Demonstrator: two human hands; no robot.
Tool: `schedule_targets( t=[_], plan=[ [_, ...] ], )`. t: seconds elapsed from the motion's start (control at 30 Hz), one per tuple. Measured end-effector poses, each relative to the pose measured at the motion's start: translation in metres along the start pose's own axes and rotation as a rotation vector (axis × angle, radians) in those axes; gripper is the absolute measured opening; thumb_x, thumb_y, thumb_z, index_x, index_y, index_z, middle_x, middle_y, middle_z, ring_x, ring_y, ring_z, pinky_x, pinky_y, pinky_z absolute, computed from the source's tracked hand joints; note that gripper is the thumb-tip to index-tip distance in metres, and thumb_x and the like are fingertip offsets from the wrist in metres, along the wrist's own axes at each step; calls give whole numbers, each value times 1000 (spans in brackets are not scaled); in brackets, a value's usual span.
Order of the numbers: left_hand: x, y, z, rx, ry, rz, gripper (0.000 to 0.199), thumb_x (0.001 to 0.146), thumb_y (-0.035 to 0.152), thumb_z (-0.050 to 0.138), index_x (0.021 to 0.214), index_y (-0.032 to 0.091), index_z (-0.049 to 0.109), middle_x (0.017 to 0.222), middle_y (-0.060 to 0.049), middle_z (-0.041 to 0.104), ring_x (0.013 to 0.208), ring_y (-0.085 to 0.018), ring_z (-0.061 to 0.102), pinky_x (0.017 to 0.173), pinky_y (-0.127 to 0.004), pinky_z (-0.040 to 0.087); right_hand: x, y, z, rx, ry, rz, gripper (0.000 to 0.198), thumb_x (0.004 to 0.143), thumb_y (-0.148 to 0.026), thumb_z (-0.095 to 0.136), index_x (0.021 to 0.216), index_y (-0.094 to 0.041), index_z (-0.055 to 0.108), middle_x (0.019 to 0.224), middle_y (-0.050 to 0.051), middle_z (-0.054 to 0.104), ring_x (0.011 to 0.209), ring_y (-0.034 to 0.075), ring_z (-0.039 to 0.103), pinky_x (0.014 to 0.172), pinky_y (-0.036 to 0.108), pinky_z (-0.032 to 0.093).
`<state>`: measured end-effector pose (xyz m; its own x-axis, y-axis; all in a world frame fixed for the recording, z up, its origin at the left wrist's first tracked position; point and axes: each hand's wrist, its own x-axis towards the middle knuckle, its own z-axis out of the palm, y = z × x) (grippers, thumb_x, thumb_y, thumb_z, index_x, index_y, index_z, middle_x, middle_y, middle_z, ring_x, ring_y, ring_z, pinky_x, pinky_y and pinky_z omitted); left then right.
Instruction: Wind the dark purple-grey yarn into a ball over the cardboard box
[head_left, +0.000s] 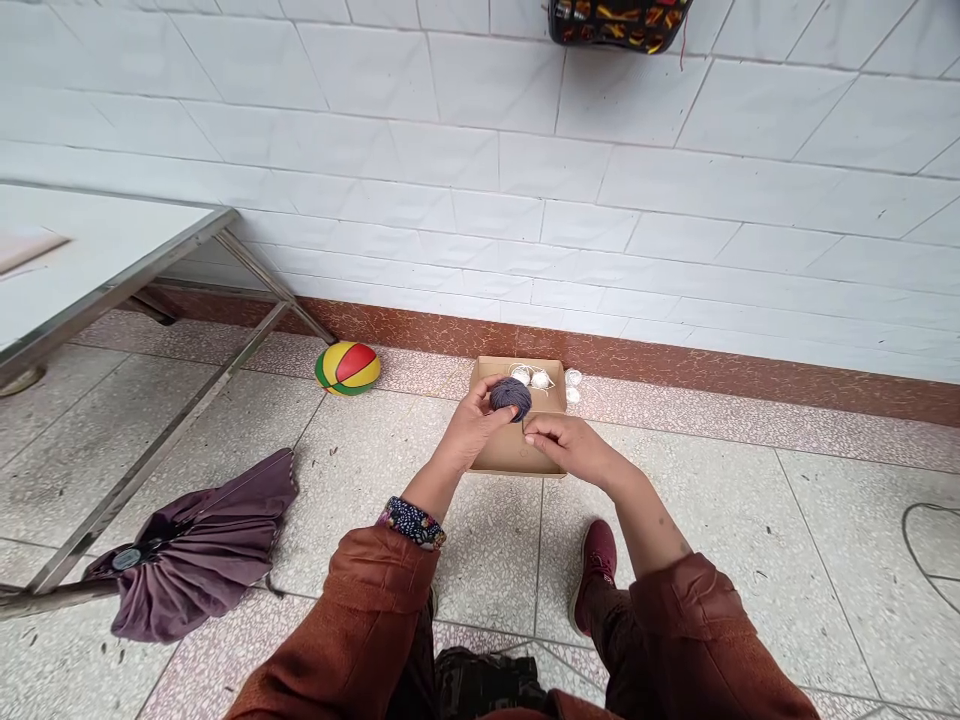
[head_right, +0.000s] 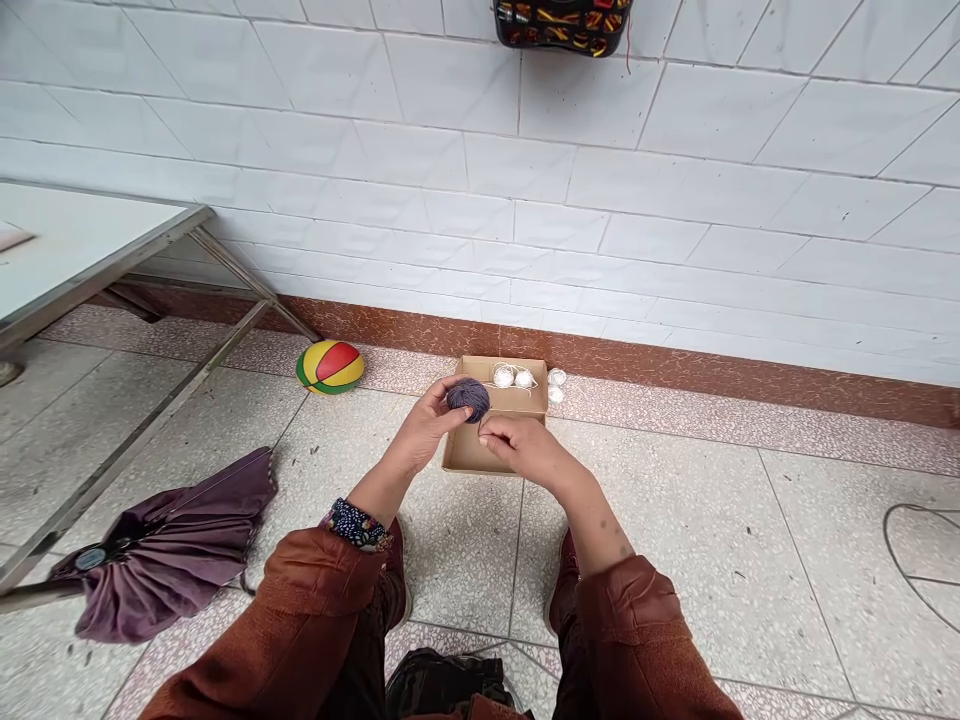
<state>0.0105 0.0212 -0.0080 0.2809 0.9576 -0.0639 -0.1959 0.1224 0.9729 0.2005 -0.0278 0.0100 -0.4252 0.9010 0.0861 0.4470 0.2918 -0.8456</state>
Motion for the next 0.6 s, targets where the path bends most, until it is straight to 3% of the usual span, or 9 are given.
schedule_targets(
  t=[0.1,0.17,0.23,0.33,0.47,0.53,0.6],
  plan=[
    [1,-1,0,159,31,33,50,71,24,77,119,21,61,115,-6,67,101,-21,62,93,-36,47,-1,-15,-3,80,-84,-60,23,99,-34,52,83,-21,62,78,0,62,73,15,54,71,28,45],
    [2,-2,0,222,20,39,52,70,23,76,120,21,60,115,-7,66,101,-21,62,90,-35,48,-3,-20,-7,128,-66,-64,24,99,-38,53,84,-21,63,79,0,63,73,15,55,70,28,45],
    [0,-4,-1,257,-44,42,56,68,22,77,121,21,59,115,-8,65,101,-22,62,87,-35,48,-4,-21,-10,165,11,-42,23,97,-40,55,87,-22,65,82,1,64,74,16,57,71,29,46],
    [-5,-4,0,278,-235,28,69,68,21,79,133,24,55,120,-8,63,99,-21,62,86,-35,48,-5,-15,-13,176,231,11,21,96,-40,57,89,-22,66,85,2,65,78,17,59,74,30,47],
    [-13,2,3,121,-530,-19,86,74,20,77,150,35,40,131,-8,60,112,-24,60,94,-38,47,-2,0,-13,143,466,63,21,95,-38,57,86,-21,64,84,2,63,79,18,57,77,31,46],
    [-15,6,5,-8,-614,-11,85,74,22,77,151,34,41,139,-10,57,123,-27,57,101,-41,44,-1,7,-11,120,468,93,21,95,-37,56,83,-21,63,82,2,62,77,18,56,75,31,46],
    [-16,8,5,-125,-616,-2,80,73,25,78,148,30,47,143,-11,55,130,-30,52,105,-43,42,0,12,-8,90,427,132,23,95,-37,55,81,-21,63,78,1,62,75,18,56,73,30,45]
  ],
)
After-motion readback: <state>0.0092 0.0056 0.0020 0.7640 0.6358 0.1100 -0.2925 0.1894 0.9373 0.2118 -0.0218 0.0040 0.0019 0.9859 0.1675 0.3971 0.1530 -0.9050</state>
